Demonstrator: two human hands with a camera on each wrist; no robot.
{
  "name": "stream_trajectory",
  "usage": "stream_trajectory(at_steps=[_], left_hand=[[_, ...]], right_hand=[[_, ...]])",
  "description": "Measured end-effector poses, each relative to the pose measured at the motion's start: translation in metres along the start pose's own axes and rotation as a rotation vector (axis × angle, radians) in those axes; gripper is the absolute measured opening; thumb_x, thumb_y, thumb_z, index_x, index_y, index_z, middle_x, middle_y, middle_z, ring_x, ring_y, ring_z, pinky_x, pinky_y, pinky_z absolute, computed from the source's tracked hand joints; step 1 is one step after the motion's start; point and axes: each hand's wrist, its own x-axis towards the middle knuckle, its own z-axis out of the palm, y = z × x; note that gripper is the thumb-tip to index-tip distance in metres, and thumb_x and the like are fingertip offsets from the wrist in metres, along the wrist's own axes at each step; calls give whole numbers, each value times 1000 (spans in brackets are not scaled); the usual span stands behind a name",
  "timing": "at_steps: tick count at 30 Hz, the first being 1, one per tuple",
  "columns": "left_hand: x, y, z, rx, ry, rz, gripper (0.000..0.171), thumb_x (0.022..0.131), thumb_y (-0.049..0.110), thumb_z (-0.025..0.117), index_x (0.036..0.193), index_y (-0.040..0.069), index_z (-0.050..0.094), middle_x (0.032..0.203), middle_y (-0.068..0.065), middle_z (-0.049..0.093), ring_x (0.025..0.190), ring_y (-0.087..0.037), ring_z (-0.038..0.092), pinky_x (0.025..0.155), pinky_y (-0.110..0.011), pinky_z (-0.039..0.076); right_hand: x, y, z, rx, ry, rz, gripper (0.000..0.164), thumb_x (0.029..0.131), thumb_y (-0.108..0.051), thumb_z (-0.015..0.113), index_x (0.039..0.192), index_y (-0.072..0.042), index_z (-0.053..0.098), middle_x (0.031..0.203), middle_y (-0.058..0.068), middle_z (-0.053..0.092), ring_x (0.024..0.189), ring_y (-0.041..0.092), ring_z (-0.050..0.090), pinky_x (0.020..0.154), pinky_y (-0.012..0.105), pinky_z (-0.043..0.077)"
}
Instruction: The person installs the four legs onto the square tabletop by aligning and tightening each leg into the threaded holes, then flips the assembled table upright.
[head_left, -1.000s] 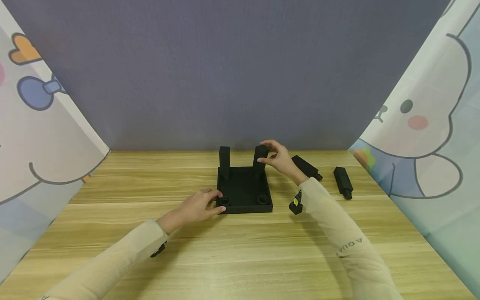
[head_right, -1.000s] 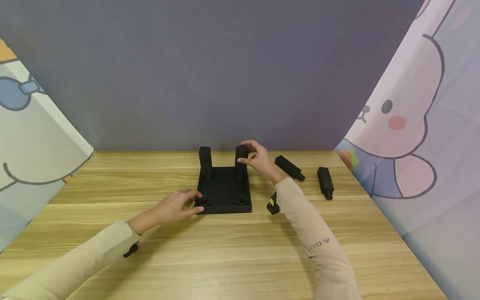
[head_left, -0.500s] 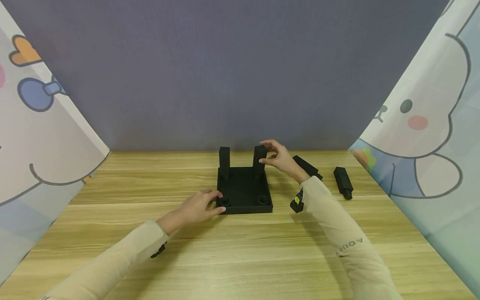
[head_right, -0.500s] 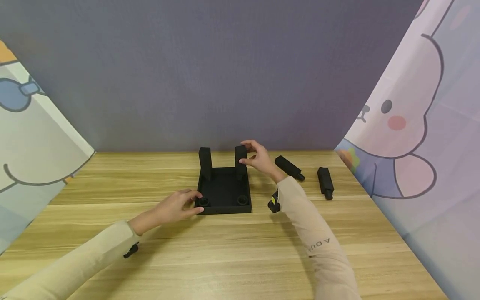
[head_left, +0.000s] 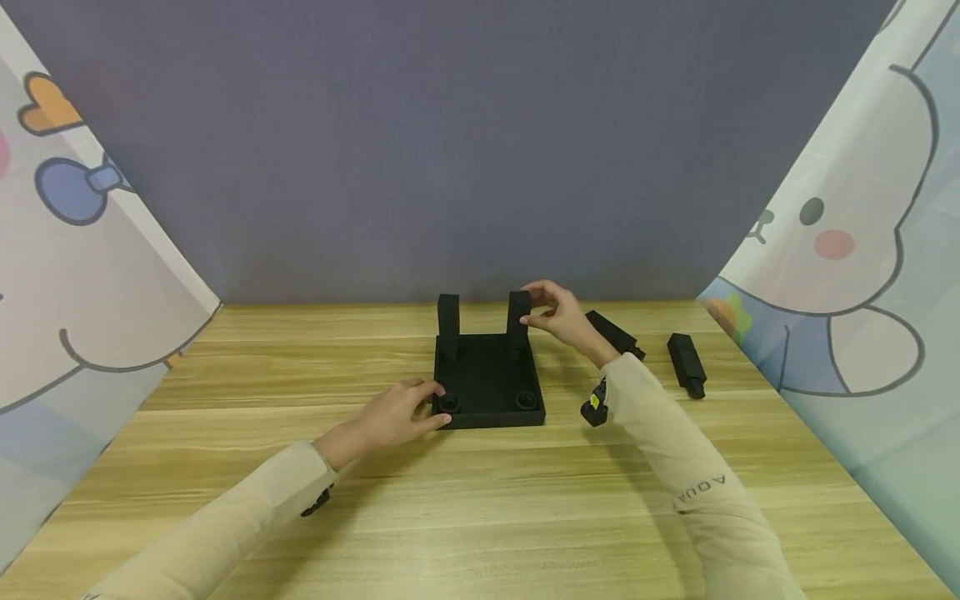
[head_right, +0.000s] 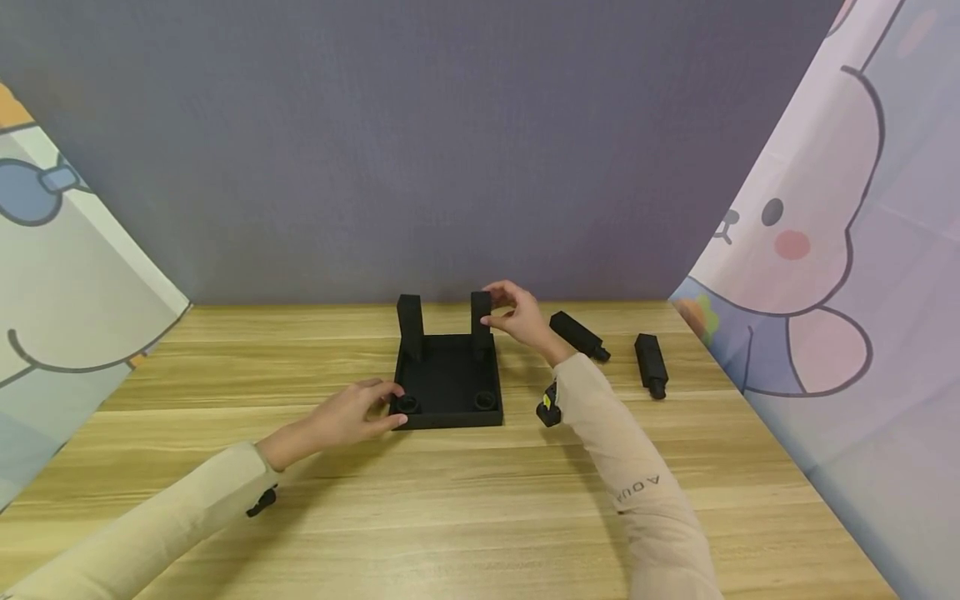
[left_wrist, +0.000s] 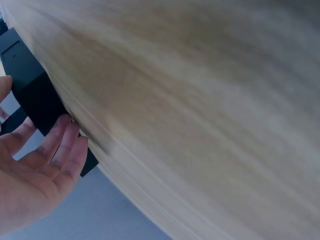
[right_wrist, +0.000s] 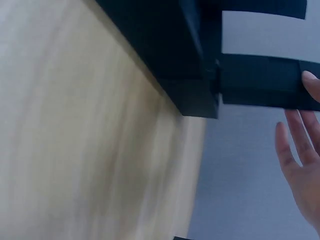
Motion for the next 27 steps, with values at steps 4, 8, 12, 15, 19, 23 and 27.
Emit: stream_trajectory(at_steps=[4, 8, 12, 15, 19, 23, 27], left_hand=[[0, 1, -1, -2, -3, 0, 40, 86, 40, 61, 115, 12, 58, 99, -6, 61, 83, -15, 59, 62, -24, 47], [0, 2, -2, -8, -6, -3, 41, 86, 40, 61, 115, 12, 58, 99, -6, 61, 83, -16, 59, 61, -24, 47], [0, 2, -2, -7, -5, -8, 41, 86, 40, 61, 115, 12, 58, 100, -6, 61, 85, -16, 60, 61, -24, 47], [0, 1, -1, -3, -7, -9, 41, 86, 41, 61, 115, 12, 58, 100, -6, 61, 84, -16, 60, 61, -23, 47], [0, 1, -1, -5, -7, -11, 41, 86, 41, 61, 115, 13, 58, 99, -6, 61, 83, -15, 59, 60, -23, 46], [0, 1, -2, -8, -6, -9, 40, 86, 40, 61, 115, 13, 58, 98, -6, 61, 83, -16, 59, 62, -24, 47], [0, 2, -2, -8, -5, -5, 40, 86, 40, 61, 115, 12, 58, 99, -6, 62, 85, -17, 60, 63, -26, 48]], right_hand=[[-3, -1, 7, 7, 66, -1, 45, 78, 4, 67, 118, 8, 47, 110, 28, 53, 102, 44, 53, 79, 47, 48], [-5, -4, 10, 28, 95, 10, 47, 78, 6, 67, 119, 10, 46, 110, 29, 51, 103, 48, 52, 77, 47, 46], [-5, -4, 9, 27, 77, 12, 49, 79, 5, 67, 122, 9, 45, 111, 29, 49, 104, 47, 51, 79, 49, 46], [-2, 1, 5, 16, 32, 7, 52, 80, 1, 67, 125, 6, 44, 114, 26, 49, 105, 43, 51, 83, 50, 46], [5, 18, -1, 3, -29, -4, 52, 81, -5, 68, 128, -1, 45, 117, 19, 51, 107, 35, 52, 85, 47, 47], [8, 27, -5, -10, -45, -20, 48, 82, -8, 68, 125, -5, 49, 115, 16, 54, 103, 31, 55, 83, 42, 49], [8, 29, -4, -48, -24, -43, 45, 81, -9, 69, 122, -3, 51, 110, 17, 57, 98, 33, 57, 75, 36, 51]])
